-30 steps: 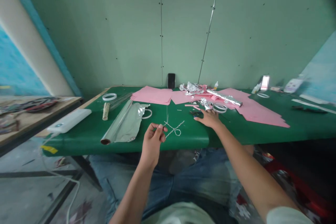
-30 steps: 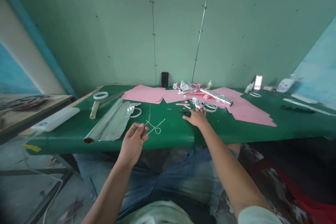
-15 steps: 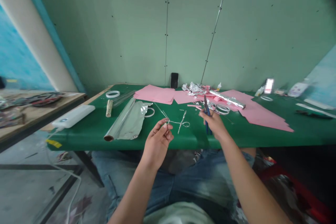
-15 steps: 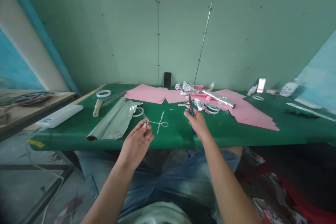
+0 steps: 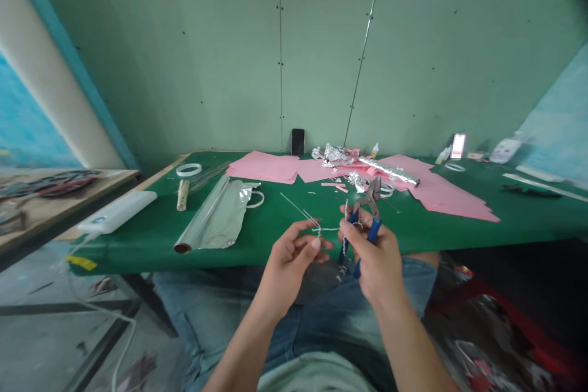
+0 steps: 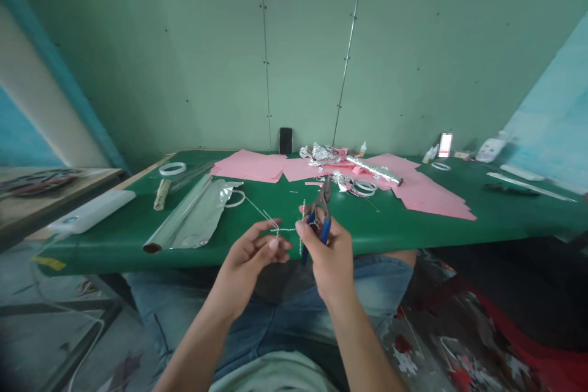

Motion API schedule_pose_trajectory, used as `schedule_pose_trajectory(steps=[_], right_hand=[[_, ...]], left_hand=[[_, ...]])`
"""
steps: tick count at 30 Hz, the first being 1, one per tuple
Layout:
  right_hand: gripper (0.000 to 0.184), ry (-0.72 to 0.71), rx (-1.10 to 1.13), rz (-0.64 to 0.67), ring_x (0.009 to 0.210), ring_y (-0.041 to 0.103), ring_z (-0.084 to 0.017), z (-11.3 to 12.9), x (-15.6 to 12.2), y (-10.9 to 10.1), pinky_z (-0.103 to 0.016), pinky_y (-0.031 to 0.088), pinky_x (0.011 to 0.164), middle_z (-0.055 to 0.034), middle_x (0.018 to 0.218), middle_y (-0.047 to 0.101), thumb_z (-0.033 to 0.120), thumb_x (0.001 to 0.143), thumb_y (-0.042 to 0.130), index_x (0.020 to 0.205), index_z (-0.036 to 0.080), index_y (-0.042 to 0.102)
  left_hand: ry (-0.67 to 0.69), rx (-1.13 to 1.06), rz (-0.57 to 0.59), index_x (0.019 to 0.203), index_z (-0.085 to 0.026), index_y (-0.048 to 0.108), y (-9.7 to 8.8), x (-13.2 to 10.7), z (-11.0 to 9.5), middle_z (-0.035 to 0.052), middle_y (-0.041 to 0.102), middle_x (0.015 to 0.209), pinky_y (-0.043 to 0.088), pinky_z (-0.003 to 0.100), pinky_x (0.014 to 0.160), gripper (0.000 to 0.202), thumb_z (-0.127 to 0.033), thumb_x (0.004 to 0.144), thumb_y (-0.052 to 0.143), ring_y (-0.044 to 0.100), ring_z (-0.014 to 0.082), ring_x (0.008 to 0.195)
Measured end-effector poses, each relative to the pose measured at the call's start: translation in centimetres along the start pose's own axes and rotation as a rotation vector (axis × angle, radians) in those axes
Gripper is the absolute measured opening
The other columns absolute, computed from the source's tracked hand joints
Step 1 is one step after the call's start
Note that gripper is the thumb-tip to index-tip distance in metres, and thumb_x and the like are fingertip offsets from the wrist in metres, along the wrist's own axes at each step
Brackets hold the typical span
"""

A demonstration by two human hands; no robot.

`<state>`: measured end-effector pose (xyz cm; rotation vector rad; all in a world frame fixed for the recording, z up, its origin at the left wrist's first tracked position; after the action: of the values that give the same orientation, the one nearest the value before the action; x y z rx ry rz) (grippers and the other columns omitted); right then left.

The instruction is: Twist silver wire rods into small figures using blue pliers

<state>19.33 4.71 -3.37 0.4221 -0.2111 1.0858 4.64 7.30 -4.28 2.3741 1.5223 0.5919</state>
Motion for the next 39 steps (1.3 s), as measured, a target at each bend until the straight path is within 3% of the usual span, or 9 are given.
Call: schedule_pose_trajectory(steps=[3, 9, 14, 18, 24, 32, 37, 39], right_hand=[[0.029, -0.015, -0.147, 0.143, 0.062, 0.049, -0.012, 1.9, 0.1, -1.2, -0.026, 0.041, 0.061, 0.0025, 0.068, 0.059, 0.042, 0.079, 0.074, 0.098, 0.021, 0.074], [0.028, -0.025, -0.252, 0.336, 0.064, 0.051, -0.013, 3.2, -1.0, -0.8, -0.024, 0.04, 0.055, 0.0006, 0.074, 0.061, 0.042, 0.082, 0.07, 0.103, 0.023, 0.073], [0.041, -0.209, -0.151, 0.15, 0.074, 0.058, -0.015, 3.1, -1.3, -1.4, -0.027, 0.049, 0.067, -0.0001, 0.087, 0.063, 0.04, 0.09, 0.062, 0.129, 0.03, 0.06], [0.053, -0.434, -0.405, 0.051, 0.084, 0.063, -0.017, 2.3, -2.4, -3.0, -0.03, 0.053, 0.077, -0.0025, 0.097, 0.065, 0.031, 0.09, 0.06, 0.141, 0.031, 0.048], [0.064, -0.598, -0.72, 0.183, 0.099, 0.06, -0.024, 0.2, -4.7, -3.2, -0.039, 0.053, 0.087, -0.0088, 0.11, 0.06, 0.016, 0.086, 0.06, 0.146, 0.029, 0.043], [0.081, -0.857, -0.947, 0.201, 0.092, 0.052, -0.025, 3.7, -5.1, -1.2, -0.043, 0.05, 0.08, -0.0088, 0.103, 0.053, 0.002, 0.076, 0.059, 0.149, 0.03, 0.039], [0.084, -0.884, -1.016, 0.178, 0.093, 0.052, -0.027, 4.4, -5.1, -1.4, -0.045, 0.05, 0.082, -0.0086, 0.104, 0.054, 0.001, 0.072, 0.059, 0.148, 0.033, 0.04], [0.079, -0.831, -0.987, 0.18, 0.093, 0.054, -0.027, 3.9, -4.7, -1.7, -0.046, 0.05, 0.082, -0.0081, 0.102, 0.056, 0.002, 0.073, 0.058, 0.145, 0.034, 0.044]], left_hand=[[0.017, 0.144, 0.039, 0.089, -0.015, 0.072, -0.2, -0.4, -1.2, 0.0041, 0.07, 0.085, 0.051, 0.024, 0.067, 0.024, -0.037, 0.079, 0.076, 0.064, 0.0121, 0.068], [0.005, 0.262, 0.054, 0.072, -0.014, 0.07, -0.2, -0.8, -2.1, -0.0002, 0.063, 0.056, 0.043, 0.018, 0.057, 0.024, -0.036, 0.08, 0.076, 0.058, 0.0087, 0.054], [0.027, 0.007, -0.056, 0.067, -0.016, 0.068, -0.6, -0.8, -2.5, -0.0021, 0.062, 0.059, 0.048, 0.019, 0.054, 0.023, -0.034, 0.074, 0.081, 0.059, 0.009, 0.052], [0.034, -0.16, -0.114, 0.064, -0.015, 0.067, -0.4, -1.1, -2.8, -0.0023, 0.062, 0.062, 0.05, 0.017, 0.053, 0.022, -0.03, 0.072, 0.082, 0.059, 0.0083, 0.053], [0.05, -0.231, -0.122, 0.064, -0.016, 0.068, 0.3, -1.7, -3.0, -0.0026, 0.062, 0.059, 0.051, 0.018, 0.051, 0.021, -0.029, 0.071, 0.083, 0.057, 0.0078, 0.049], [0.067, -0.15, -0.158, 0.063, -0.015, 0.069, 0.6, -2.1, -3.6, -0.0015, 0.061, 0.058, 0.047, 0.017, 0.05, 0.023, -0.031, 0.069, 0.084, 0.055, 0.0078, 0.051], [0.089, -0.094, -0.158, 0.065, -0.016, 0.068, 0.6, -2.2, -3.6, -0.0014, 0.062, 0.056, 0.046, 0.018, 0.054, 0.023, -0.033, 0.072, 0.081, 0.055, 0.0083, 0.051], [0.102, -0.104, -0.18, 0.065, -0.016, 0.067, 0.3, -2.1, -3.5, -0.0018, 0.061, 0.056, 0.046, 0.02, 0.055, 0.023, -0.033, 0.073, 0.08, 0.056, 0.0093, 0.052]])
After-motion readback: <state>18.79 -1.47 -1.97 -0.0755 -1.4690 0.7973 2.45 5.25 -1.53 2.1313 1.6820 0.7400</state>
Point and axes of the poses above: each hand's wrist, its own x-axis towards the middle knuckle, its own y-axis out of the palm, z = x × y, the point moved 5 cm from there along x, towards the middle knuckle
